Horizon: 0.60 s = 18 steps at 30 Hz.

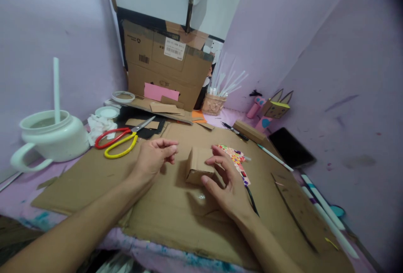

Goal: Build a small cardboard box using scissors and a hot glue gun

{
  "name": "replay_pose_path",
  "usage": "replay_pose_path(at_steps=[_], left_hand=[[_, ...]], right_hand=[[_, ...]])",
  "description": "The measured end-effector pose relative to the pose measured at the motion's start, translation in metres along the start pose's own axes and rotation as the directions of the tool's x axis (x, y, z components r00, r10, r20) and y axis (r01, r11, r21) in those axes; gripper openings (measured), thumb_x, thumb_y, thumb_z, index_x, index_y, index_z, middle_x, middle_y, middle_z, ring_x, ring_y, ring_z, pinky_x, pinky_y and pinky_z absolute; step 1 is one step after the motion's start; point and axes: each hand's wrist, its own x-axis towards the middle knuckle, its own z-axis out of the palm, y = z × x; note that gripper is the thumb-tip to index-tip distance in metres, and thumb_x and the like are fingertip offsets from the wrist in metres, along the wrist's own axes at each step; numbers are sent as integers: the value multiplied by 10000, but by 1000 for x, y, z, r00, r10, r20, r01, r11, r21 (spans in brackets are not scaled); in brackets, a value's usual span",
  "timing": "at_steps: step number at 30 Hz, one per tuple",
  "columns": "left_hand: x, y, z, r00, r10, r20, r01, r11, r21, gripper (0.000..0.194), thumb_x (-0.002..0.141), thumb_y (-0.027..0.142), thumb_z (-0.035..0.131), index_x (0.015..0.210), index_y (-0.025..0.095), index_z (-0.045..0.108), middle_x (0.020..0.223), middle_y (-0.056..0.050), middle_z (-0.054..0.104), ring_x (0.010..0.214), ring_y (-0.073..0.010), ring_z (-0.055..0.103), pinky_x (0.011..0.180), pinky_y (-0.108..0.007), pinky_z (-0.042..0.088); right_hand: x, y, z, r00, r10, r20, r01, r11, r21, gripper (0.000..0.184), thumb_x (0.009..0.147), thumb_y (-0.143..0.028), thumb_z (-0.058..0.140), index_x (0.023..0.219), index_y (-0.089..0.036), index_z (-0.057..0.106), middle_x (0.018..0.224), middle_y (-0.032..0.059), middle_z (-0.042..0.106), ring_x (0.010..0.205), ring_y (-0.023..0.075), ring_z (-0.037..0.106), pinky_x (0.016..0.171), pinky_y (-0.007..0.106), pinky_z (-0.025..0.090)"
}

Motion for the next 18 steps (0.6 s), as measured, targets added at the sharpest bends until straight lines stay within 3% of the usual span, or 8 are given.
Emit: replay_pose_path(at_steps=[8, 13, 15, 18], left_hand=[[-6, 0, 0, 995, -60, 74, 49, 988, 147, 178, 576, 285, 684, 630, 132, 613, 417, 35, 564, 291, -55, 400, 288, -151, 287], [-6, 5, -4, 995, -73, 66, 55, 968, 243, 460, 715, 457, 573, 389, 161, 440, 240, 62, 327, 227, -27, 237, 280, -142, 114], [-5, 6, -4, 996, -50, 71, 35, 978, 204, 469, 725, 496, 562, 416, 159, 454, 276, 54, 368, 255, -35, 284, 292, -143, 167], [-6, 6, -5, 989, -25, 147, 8, 994, 111, 400, 718, 515, 578, 570, 143, 562, 467, 7, 554, 397, -73, 462, 383, -161, 342]], right_hand=[[0, 0, -2, 999, -5, 45, 4, 1000, 19, 370, 727, -300, 683, 1064, -266, 533, 1418, 102, 351, 1336, 272, 311, 1007, 449, 380], [1, 3, -2, 995, 52, 80, -57, 997, 50, 787, 667, -317, 734, 1335, -255, 322, 1421, 128, 365, 1309, 275, 363, 1037, 475, 347], [3, 4, -1, 988, 111, 108, -115, 993, 25, 917, 630, -297, 759, 1383, -223, 241, 1407, 150, 392, 1299, 289, 376, 1049, 497, 322], [4, 3, 1, 978, 156, 141, -156, 988, -9, 903, 618, -233, 749, 1375, -197, 258, 1362, 149, 449, 1254, 292, 432, 1043, 493, 330]])
